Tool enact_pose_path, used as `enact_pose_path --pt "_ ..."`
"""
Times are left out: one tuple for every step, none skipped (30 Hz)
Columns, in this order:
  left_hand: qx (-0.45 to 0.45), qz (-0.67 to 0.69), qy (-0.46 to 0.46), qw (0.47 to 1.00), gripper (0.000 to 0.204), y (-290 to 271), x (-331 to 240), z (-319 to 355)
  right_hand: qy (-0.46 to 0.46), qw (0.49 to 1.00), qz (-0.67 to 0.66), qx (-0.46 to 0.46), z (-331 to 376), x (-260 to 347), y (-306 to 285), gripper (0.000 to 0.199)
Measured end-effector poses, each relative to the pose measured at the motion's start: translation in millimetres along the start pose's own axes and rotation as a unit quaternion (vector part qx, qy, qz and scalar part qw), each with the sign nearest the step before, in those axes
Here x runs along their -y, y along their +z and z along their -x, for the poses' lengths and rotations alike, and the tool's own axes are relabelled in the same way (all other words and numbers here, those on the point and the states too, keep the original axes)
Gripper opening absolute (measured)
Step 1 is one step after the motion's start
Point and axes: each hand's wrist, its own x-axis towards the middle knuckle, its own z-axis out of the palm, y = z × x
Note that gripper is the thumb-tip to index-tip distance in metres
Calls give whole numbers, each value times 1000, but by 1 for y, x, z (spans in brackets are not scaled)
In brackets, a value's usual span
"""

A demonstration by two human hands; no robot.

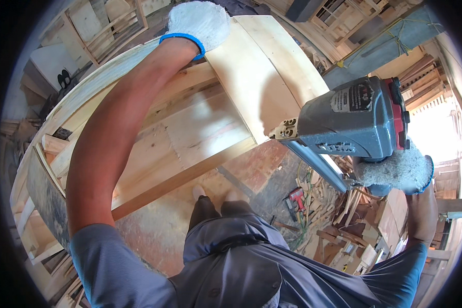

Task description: The person measures a wooden frame, selects and measures small wooden pieces, then attaches them to the frame using a nail gun. The person repeatedly positions and fastens pieces to build up the structure.

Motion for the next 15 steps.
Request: enact_pose_path --pt "-3 5 -7 1000 43 0 2 1 2 1000 26 9 -5 -1 0 42" --pt "-5 11 -15 1000 43 0 4 3 3 998 52 18 -10 -2 1 44" --pt "-18 18 2 1000 42 1 -4 -3 8 998 53 16 -2 6 -2 49" --pt "-32 27 19 999 41 2 -13 -9 16 998 54 12 7 15 -4 54" --pt "-47 37 37 998 41 2 -23 -16 27 998 56 5 18 24 -7 59" --pt "-35 25 26 999 41 2 -14 -10 -20 999 45 22 6 14 -7 63" --pt "-24 15 17 999 40 1 -7 -4 6 999 32 35 -2 9 -9 65" --pt "-13 7 8 1000 40 1 -1 0 35 998 18 51 -13 8 -9 67" --pt "-22 7 10 1000 40 3 0 -1 78 995 14 55 -14 15 -10 69" --pt "-30 6 12 999 39 8 2 0 84 995 22 44 -15 18 -11 69" --pt "-37 5 13 999 39 11 4 -1 90 995 16 35 -13 18 -13 69" --pt "-45 -2 25 999 39 12 3 -3 98 995 9 28 -10 17 -14 69" --pt "-52 -10 36 998 38 13 2 -4 105 994 1 20 -7 15 -16 69" --pt "-58 -19 47 997 37 14 3 -5 133 991 12 25 -6 16 -18 69" --pt "-64 -29 57 996 37 16 3 -5 124 992 11 18 -4 12 -18 67"
